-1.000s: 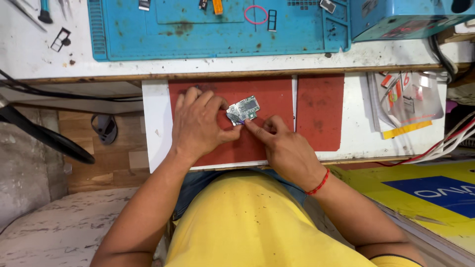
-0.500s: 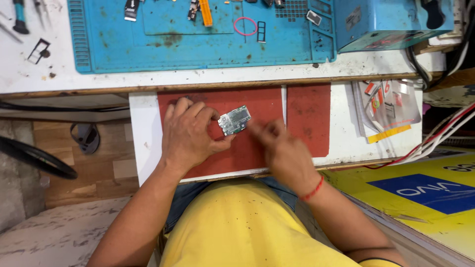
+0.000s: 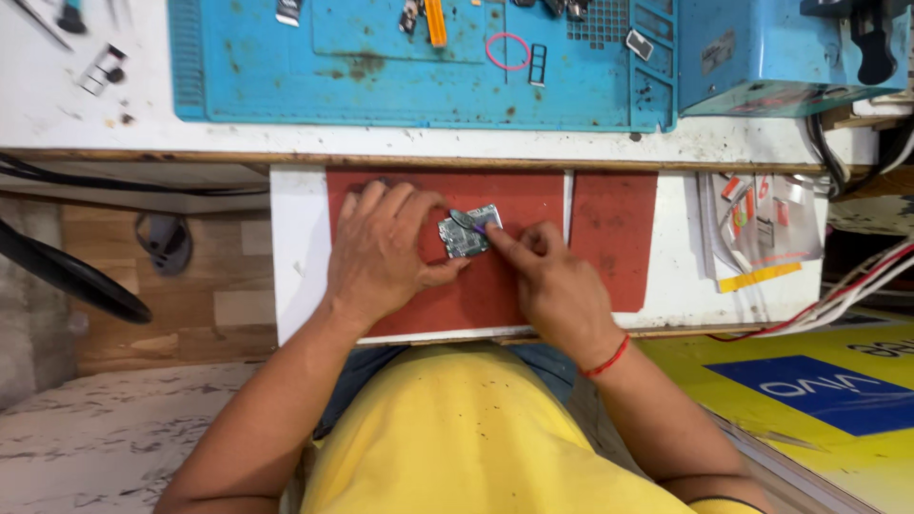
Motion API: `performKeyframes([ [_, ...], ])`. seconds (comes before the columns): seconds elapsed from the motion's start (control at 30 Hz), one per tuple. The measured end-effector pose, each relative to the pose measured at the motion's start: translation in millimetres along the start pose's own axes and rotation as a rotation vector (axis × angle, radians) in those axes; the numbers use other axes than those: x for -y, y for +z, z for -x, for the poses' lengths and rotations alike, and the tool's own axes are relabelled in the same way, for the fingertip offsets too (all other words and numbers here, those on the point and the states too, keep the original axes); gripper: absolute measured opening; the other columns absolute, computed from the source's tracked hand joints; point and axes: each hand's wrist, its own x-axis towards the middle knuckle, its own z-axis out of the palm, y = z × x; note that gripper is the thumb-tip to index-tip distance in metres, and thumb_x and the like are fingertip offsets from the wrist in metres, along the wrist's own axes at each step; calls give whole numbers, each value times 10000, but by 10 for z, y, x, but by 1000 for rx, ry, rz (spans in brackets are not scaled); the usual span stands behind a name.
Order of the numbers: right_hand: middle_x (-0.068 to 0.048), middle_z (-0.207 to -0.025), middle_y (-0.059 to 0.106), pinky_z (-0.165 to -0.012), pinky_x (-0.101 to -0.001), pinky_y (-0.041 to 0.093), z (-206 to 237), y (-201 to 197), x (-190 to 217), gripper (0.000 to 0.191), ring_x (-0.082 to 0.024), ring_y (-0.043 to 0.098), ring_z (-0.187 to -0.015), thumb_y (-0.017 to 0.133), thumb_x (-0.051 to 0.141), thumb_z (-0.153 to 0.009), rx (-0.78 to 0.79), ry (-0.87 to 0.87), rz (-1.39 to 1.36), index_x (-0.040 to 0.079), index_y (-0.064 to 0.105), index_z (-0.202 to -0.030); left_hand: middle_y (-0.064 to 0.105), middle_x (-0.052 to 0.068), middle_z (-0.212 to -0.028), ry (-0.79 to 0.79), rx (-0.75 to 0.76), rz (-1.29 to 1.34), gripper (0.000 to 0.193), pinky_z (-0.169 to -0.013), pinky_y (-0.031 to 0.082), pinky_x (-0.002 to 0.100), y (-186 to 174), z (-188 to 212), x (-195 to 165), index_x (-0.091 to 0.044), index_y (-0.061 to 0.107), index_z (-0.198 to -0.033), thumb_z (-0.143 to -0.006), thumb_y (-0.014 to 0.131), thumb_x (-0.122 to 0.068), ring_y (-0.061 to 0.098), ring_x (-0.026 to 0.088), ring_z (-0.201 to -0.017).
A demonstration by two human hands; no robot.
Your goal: The person uses a hot air rework station to heat a small circuit board placed on a red mat. They repeatedly direct hot air at specific components while holding the board steady, then briefly use a toothbrush to clean the surface.
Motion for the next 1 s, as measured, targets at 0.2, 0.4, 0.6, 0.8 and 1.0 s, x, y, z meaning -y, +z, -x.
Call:
performKeyframes([
  [0.2,-116,-1052,614,-546,-430,541,23,121,13,620,-320,655,-654,549,-49,-839,-23,17,-51,209,613,-1399,599,35,-934,-23,35,19,636,-833,408,441,2,-19,62,-119,687,-1073,-566,935,-411,544,272,-904],
  [0.4,-117,-1069,622,-559,-423,548,102,108,-3,684,-302,653,-660,517,-84,-813,-62,17,4,205,592,-1429,597,12,-915,3,33,14,497,-801,408,428,-8,24,54,-129,711,-946,-602,943,-400,540,249,-880],
  [0.6,-120,-998,600,-519,-429,531,151,51,76,676,-306,643,-639,544,-55,-805,-25,8,30,222,600,-1419,592,34,-921,11,34,-14,511,-780,405,438,-28,92,-21,-107,701,-950,-601,939,-394,543,274,-900],
  [0.8,-102,-1027,600,-519,-431,537,181,-77,157,625,-302,640,-621,548,-19,-848,14,-10,36,218,597,-1424,595,44,-999,8,-19,15,563,-840,419,461,16,179,-95,-101,709,-1028,-598,934,-385,540,286,-963],
  [1.0,-111,-1048,600,-540,-430,546,154,-99,141,689,-315,645,-632,523,-51,-788,62,-14,75,213,595,-1421,596,55,-1034,-26,-25,74,625,-880,435,451,57,176,-85,-96,716,-1096,-590,945,-382,548,281,-1003],
])
